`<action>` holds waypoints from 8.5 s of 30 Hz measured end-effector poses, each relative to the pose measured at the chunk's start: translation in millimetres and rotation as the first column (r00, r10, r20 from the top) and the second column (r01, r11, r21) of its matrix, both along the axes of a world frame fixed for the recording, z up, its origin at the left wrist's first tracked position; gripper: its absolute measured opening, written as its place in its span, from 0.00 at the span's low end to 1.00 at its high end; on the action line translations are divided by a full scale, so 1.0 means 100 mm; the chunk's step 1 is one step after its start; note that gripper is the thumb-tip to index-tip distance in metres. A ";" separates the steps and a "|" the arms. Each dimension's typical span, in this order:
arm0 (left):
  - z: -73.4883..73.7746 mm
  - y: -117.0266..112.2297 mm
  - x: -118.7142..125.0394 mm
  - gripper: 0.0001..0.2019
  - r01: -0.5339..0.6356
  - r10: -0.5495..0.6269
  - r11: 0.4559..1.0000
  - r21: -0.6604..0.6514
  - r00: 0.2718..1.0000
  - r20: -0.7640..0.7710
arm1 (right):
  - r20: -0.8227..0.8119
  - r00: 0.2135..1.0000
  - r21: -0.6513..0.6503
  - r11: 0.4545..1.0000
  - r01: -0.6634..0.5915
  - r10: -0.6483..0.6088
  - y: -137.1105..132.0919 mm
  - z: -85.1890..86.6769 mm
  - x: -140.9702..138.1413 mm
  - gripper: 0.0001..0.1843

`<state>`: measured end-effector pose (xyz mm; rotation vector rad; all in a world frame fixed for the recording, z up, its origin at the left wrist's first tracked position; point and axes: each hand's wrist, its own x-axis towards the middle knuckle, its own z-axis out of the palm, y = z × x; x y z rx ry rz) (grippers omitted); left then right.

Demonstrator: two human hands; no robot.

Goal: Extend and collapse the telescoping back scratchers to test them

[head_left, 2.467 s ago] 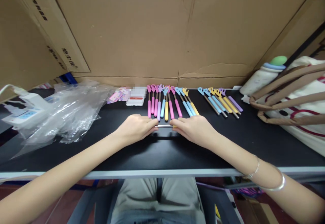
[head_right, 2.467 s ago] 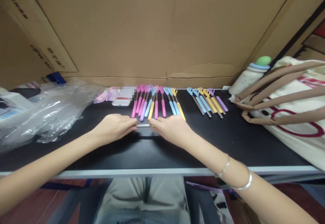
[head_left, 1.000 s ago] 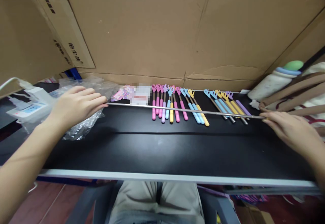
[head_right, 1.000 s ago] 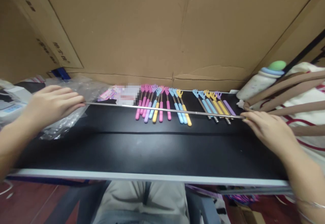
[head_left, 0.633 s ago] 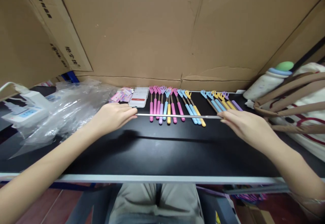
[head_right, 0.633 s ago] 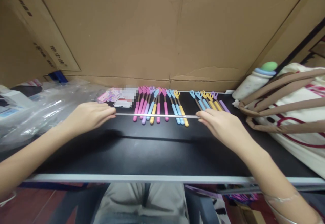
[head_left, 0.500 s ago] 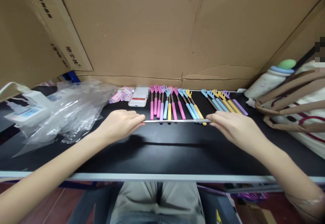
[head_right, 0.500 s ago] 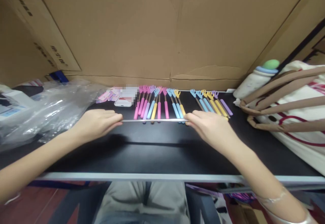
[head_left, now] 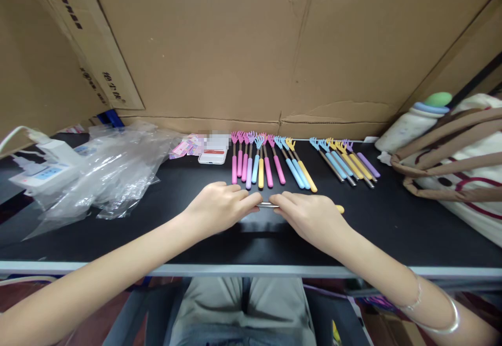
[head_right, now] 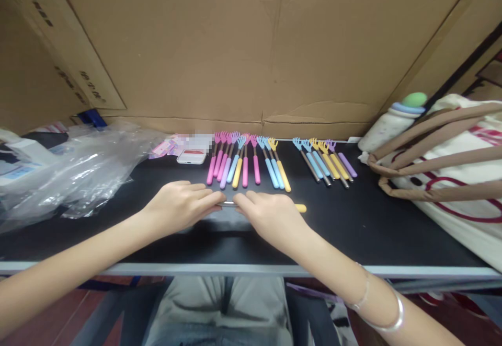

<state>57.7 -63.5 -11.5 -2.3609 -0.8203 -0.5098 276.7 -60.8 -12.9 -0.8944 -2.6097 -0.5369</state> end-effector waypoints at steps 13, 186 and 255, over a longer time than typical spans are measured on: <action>0.08 0.03 -1.36 0.11 -0.299 0.307 0.950 0.089 0.945 -0.108 | 0.081 0.918 0.188 0.910 0.370 -0.389 0.38 0.12 1.72 0.15; 0.22 0.15 -1.64 0.13 -0.338 0.436 0.863 0.375 0.873 -0.219 | 0.049 0.939 0.235 0.917 0.321 -0.341 0.62 0.13 2.04 0.21; 0.07 0.23 -0.22 0.14 -0.141 0.211 0.958 -0.250 0.937 0.278 | -0.158 0.949 -0.335 0.919 0.207 -0.272 0.22 0.26 0.13 0.19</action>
